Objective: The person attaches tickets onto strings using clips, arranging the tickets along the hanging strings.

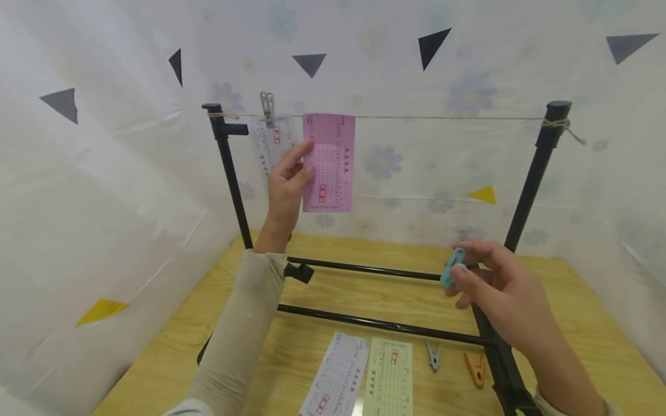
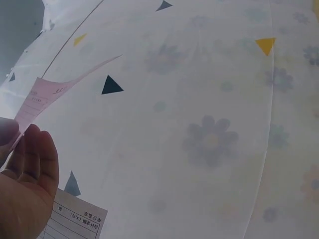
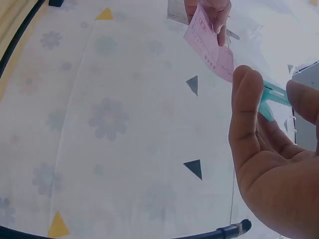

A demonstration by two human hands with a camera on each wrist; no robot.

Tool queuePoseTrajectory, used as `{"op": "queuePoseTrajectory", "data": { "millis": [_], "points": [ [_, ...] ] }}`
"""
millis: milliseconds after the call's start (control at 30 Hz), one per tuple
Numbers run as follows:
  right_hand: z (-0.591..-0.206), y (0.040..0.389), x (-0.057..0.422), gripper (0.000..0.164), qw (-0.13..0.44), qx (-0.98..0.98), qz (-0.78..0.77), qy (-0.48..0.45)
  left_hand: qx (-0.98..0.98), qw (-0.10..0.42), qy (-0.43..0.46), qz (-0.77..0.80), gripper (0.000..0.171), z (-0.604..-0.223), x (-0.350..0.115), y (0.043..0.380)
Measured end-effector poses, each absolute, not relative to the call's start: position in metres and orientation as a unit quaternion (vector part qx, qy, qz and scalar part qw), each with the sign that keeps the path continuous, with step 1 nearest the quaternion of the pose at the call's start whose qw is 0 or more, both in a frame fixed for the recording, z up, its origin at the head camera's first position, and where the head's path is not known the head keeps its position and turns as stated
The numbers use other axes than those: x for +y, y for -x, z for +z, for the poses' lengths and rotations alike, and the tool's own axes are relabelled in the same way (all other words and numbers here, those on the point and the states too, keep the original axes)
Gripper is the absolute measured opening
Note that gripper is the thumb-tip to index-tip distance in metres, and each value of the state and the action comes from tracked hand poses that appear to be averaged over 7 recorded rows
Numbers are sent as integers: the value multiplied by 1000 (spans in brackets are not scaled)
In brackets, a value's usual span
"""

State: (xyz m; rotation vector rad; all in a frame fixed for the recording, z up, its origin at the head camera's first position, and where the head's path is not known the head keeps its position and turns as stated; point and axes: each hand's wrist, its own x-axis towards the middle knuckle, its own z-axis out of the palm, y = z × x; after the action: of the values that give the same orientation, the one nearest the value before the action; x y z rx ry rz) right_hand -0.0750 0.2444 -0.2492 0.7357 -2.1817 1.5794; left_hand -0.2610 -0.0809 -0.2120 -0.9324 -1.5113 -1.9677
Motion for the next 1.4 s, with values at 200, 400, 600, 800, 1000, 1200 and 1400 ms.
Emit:
{"op": "queuePoseTrajectory", "data": {
  "millis": [200,400,600,800,1000,1200,1400],
  "points": [
    [-222,81,230,39,205,-765,544,-276,-542,238,358,-722,43,-212,-82,261],
    [-192,89,215,41,224,-777,520,-275,-539,240,359,-723,42,-212,-80,259],
    [-176,98,205,39,218,-755,549,-286,-543,236,364,-719,41,-213,-78,259],
    [-165,107,202,38,228,-748,536,-318,-539,238,363,-722,43,-212,-79,259],
    [-154,116,199,36,238,-763,515,-310,-536,234,359,-727,44,-212,-82,259],
    [-143,126,196,34,255,-787,481,-291,-530,228,360,-733,44,-212,-83,259],
    [-127,138,188,32,265,-797,468,-275,-526,228,361,-736,44,-212,-83,260]
  ]
}}
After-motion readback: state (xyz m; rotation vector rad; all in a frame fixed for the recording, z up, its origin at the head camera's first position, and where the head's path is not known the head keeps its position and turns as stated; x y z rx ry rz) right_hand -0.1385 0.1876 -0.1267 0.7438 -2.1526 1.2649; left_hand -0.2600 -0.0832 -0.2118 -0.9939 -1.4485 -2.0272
